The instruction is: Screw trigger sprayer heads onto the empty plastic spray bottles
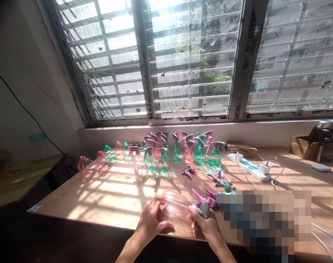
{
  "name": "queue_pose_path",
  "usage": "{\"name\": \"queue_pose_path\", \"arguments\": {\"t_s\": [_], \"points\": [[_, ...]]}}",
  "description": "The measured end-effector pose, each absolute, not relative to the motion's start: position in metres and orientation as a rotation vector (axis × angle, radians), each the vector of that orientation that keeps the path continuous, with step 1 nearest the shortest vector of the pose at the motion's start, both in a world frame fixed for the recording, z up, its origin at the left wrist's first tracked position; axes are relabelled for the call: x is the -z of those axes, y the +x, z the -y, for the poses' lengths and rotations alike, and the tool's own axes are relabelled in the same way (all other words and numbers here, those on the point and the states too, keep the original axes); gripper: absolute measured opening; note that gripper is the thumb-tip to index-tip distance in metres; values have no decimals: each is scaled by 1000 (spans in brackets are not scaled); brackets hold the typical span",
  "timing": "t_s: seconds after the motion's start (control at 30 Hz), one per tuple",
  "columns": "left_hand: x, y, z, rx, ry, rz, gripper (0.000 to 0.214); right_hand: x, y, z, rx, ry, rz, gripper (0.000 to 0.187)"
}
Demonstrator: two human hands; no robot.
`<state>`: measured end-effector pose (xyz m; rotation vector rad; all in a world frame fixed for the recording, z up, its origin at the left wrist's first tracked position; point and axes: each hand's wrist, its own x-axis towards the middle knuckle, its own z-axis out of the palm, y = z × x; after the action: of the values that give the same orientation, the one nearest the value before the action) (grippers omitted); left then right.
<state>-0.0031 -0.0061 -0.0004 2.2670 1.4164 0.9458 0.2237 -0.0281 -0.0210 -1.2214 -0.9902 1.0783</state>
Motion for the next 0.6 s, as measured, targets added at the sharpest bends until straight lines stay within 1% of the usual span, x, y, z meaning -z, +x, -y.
{"name": "queue_pose_path", "arguments": {"t_s": [0.03,0.1,0.13,0.23,0.4,0.53,0.6], "points": [[-1,-4,8,-944,2277,-1397,53,21,224,28,-1082,-1206,991,46],[-4,-5,11,-947,2283,-1387,38,22,225,28,-1082,-1172,1000,45],[-6,-6,12,-952,2278,-1398,35,22,226,29,-1080,-1153,1007,45],[-9,-6,14,-967,2261,-1428,40,21,226,29,-1082,-1106,1035,46],[-6,-5,10,-987,2248,-1372,20,18,226,29,-1110,-1102,1039,39],[3,-5,7,-1011,2224,-1391,35,16,227,31,-1131,-1096,1012,40],[6,-6,6,-1027,2211,-1422,37,16,228,31,-1125,-1085,1013,40]]}}
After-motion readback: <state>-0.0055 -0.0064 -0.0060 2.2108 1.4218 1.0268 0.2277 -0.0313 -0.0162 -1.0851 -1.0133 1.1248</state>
